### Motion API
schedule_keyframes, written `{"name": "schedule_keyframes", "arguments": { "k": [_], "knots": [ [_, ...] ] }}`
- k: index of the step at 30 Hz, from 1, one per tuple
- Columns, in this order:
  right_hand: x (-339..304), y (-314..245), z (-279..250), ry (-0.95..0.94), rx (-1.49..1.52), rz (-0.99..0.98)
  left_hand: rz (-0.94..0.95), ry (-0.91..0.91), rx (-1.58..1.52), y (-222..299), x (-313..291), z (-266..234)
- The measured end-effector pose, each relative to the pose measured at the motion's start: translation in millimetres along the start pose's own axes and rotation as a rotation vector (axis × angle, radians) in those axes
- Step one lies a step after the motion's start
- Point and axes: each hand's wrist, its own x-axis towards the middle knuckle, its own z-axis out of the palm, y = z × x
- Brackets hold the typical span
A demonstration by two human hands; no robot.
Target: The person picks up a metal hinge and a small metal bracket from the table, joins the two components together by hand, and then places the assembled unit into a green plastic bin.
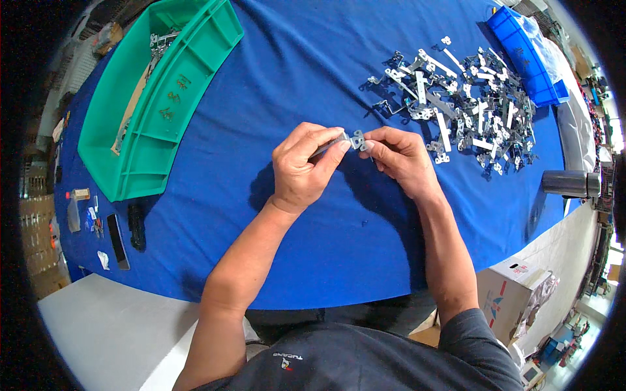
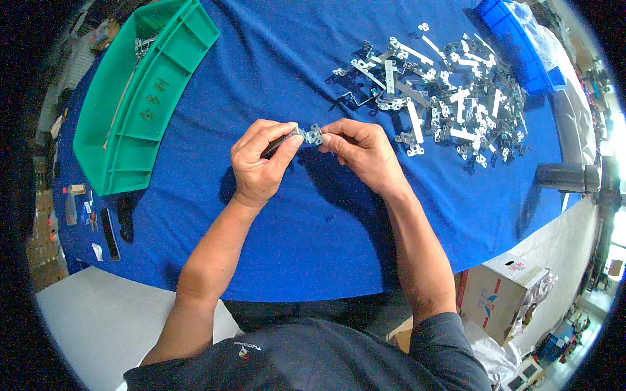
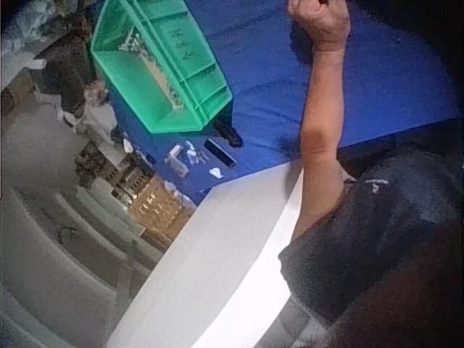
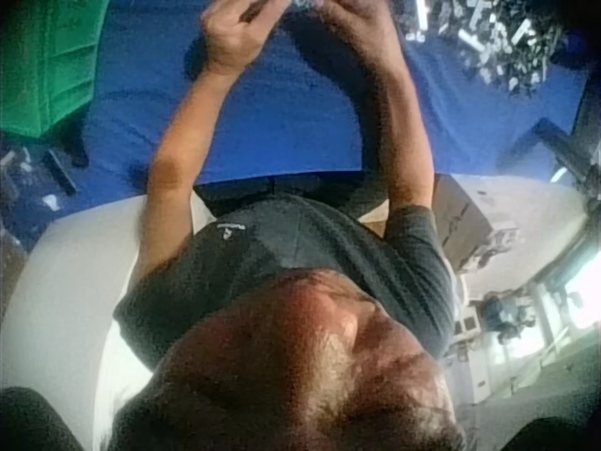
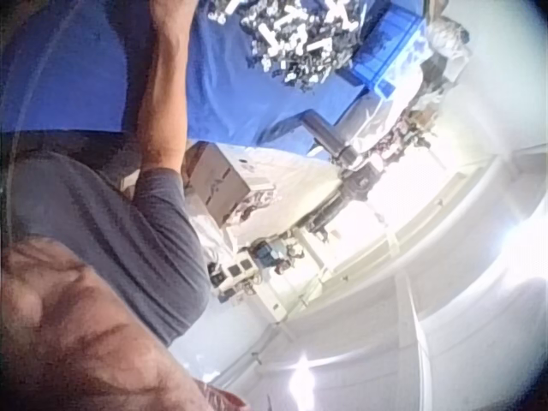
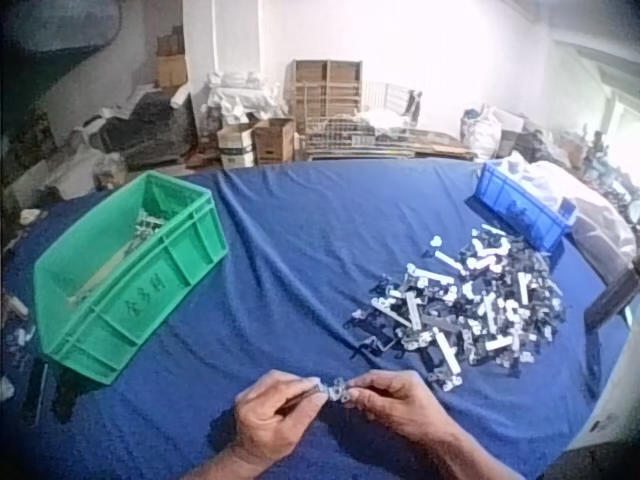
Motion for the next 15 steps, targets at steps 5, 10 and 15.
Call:
{"name": "schedule_keyframes", "arguments": {
  "k": [5,10,15],
  "knots": [
    [0.5,-0.1,0.9,-0.004,-0.041,-0.052,-0.053,-0.035,-0.040,-0.9,1.8,-0.7],
    [2.0,5.0,-0.3,-0.012,-0.066,-0.038,-0.036,-0.070,-0.012,1.0,1.4,-0.7],
    [1.8,5.7,1.2,0.018,-0.021,-0.041,0.013,0.022,-0.012,-1.8,1.4,-0.8]
  ]
}}
